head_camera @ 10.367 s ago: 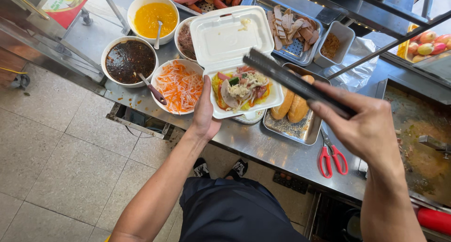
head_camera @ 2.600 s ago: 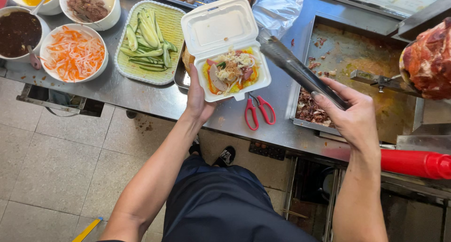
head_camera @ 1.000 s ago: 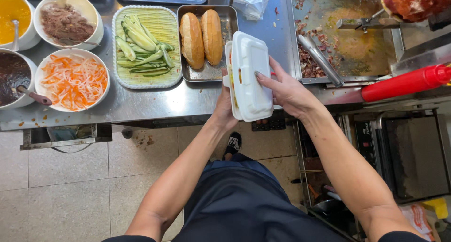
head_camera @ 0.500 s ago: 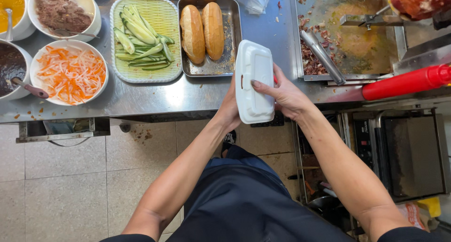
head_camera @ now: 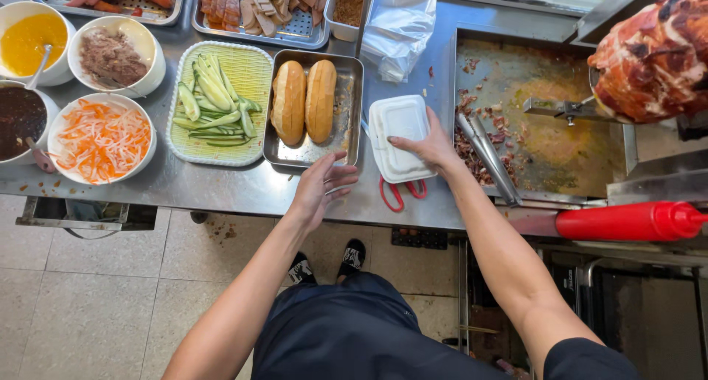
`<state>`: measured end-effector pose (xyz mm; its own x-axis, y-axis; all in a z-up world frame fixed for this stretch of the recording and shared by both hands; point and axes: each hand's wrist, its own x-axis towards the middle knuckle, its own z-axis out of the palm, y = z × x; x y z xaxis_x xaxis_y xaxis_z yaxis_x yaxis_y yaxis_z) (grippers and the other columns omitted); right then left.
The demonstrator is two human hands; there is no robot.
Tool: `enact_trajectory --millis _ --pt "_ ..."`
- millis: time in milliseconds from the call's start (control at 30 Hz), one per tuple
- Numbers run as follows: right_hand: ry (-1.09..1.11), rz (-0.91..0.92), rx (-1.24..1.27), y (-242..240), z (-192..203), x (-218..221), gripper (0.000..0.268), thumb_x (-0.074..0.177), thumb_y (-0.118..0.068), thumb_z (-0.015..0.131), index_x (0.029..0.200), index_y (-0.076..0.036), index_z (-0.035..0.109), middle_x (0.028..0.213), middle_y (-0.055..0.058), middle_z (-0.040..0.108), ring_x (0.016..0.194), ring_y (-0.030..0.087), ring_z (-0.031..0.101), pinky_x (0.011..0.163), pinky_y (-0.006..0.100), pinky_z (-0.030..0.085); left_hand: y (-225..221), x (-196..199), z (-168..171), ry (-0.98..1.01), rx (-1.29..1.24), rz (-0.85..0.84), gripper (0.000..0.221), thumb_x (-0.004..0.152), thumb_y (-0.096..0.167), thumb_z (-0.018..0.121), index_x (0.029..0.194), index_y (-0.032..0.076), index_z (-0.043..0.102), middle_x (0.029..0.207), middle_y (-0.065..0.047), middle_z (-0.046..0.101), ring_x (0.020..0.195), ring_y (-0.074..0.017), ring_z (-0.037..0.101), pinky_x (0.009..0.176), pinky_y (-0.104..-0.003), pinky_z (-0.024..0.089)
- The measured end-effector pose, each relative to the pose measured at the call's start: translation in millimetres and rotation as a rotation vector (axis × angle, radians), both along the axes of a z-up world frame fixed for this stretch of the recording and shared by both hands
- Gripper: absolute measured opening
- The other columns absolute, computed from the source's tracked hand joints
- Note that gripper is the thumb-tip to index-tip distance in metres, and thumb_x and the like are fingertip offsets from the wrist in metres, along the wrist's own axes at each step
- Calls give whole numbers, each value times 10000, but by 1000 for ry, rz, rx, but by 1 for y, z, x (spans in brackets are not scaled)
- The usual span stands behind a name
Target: The person prepares a take-out container by scooping yellow rice into it, adding sauce, then using tongs to add various sliced meats and vegetables, and finally placing the container into a plastic bag.
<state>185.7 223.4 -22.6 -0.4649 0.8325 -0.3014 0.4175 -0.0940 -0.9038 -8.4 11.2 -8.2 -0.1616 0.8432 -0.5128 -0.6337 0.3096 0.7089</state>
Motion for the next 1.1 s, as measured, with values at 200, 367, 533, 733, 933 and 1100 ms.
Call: enact_trajectory --millis 200,367,533,733,933,1100 --pt "-173 244 86 42 -11 7 1078 617 -402 942 1506 -39 452 1361 148 661 1247 232 642 1062 360 484 2 12 11 2 -58 66 453 1031 387 475 1378 109 559 1073 -97 700 967 -206 697 796 -332 539" --pt "-305 336 131 82 -13 9 1329 570 -569 951 1561 2 274 1427 228 562 1304 300 581 1115 394 427 -4 16 19 57 -113 106 469 1035 394 468 1374 88 570 1077 -97 706 932 -181 688 764 -318 539" --pt "-561 616 93 105 -15 1 1293 572 -665 858 1584 -49 338 1423 255 584 1303 349 598 1130 434 451 -3 19 23 50 -142 123 466 1028 391 480 1365 89 591 1071 -87 707 895 -158 671 734 -305 530" --pt "-560 284 705 159 -22 -39 651 892 -489 770 1397 -106 622 1276 223 614 1231 385 544 1034 478 445 30 20 25 89 -111 126 450 1027 381 487 1348 86 598 1023 -84 715 874 -156 673 717 -300 541" --pt "-458 37 941 167 -2 -74 197 899 -269 755 998 -117 834 1106 102 735 1058 319 638 898 480 484 93 21 22 76 49 138 440 1037 355 507 1319 38 621 1032 -98 722 925 -175 688 766 -317 581" --pt "-91 -115 776 94 61 -62 290 858 -333 854 839 -49 802 764 113 758 636 228 708 628 389 534 137 22 29 269 159 255 441 996 370 635 1207 -6 723 1079 -67 739 1017 -122 676 830 -254 547"
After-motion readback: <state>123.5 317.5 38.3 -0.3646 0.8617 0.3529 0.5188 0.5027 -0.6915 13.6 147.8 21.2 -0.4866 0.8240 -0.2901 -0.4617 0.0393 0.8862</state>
